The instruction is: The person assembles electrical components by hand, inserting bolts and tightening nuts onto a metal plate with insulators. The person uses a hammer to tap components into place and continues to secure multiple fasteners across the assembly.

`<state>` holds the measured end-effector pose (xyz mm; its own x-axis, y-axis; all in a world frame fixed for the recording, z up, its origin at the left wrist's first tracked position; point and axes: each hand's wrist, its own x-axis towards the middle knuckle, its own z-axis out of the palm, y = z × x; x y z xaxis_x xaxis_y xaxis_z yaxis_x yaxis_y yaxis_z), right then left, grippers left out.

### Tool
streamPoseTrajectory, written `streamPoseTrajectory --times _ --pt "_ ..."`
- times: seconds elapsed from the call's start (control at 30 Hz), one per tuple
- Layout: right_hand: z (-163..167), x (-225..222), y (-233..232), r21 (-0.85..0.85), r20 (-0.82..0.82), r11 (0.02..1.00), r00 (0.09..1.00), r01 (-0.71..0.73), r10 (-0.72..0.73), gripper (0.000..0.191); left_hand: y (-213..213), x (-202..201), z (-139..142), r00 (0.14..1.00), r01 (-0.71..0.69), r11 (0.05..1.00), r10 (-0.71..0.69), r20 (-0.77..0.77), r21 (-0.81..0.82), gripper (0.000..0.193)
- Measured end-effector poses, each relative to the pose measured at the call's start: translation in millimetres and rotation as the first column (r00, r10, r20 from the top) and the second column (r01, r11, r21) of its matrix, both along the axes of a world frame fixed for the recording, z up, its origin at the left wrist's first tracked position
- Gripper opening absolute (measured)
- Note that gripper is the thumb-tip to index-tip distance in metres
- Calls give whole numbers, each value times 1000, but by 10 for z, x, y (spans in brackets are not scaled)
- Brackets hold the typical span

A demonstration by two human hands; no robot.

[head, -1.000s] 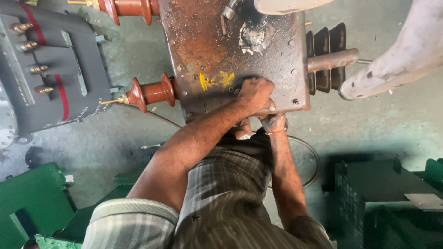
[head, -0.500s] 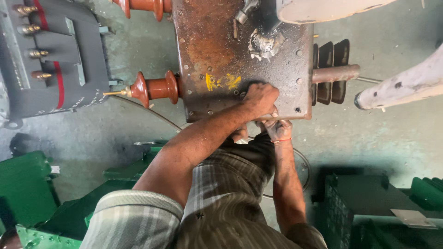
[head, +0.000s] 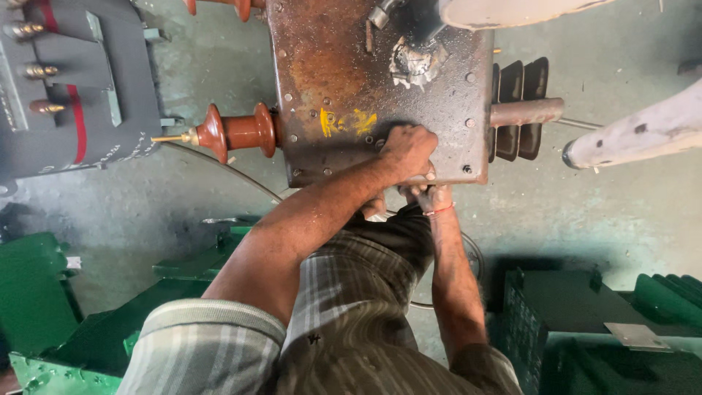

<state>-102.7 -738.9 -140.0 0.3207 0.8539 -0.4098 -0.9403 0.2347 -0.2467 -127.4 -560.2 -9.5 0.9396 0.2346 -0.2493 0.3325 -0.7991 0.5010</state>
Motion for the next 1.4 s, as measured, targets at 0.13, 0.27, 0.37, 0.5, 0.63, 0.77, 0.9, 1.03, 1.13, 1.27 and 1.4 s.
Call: streamPoseTrajectory --times 0.13,0.27,0.37,0.5,0.63,0.77,0.9,1.03,1.13,1.27,1.4 --pt "-4 -24 -3 33 -21 999 1000 7 -7 48 35 31 64 997 30 1000 -30 -77 -4 47" --pt "-69 -4 -21 10 20 1000 1000 -11 11 54 31 51 104 992 15 1000 -13 -129 12 45" --pt "-120 -12 -25 9 36 998 997 -65 65 58 12 34 108 994 8 1000 -8 -107 0 43" --pt "-77 7 -60 52 19 996 998 -66 66 61 13 24 90 995 19 1000 -19 -93 -3 44" --pt "63 72 -60 44 36 995 995 -94 93 65 2 32 72 995 -1 1000 0 -105 -6 42" --pt "182 83 26 79 43 989 992 -122 119 70 -6 51 69 988 31 1000 -31 -151 -3 36" --pt "202 97 -5 41 6 993 994 -109 108 75 -5 59 76 988 38 999 -39 -152 -12 38" --pt "161 109 -7 13 50 982 981 -191 190 70 -1 54 69 973 41 999 -43 -229 -13 34" --pt "207 119 26 44 136 985 978 -166 159 72 -14 7 48 999 -5 999 3 -52 -35 41" --pt "348 185 26 -78 -10 975 978 -210 210 73 -21 14 -33 999 5 1000 -4 -37 9 30" --pt "330 213 14 -34 77 970 967 -241 243 60 -52 11 -130 996 8 1000 -9 -92 -12 35"
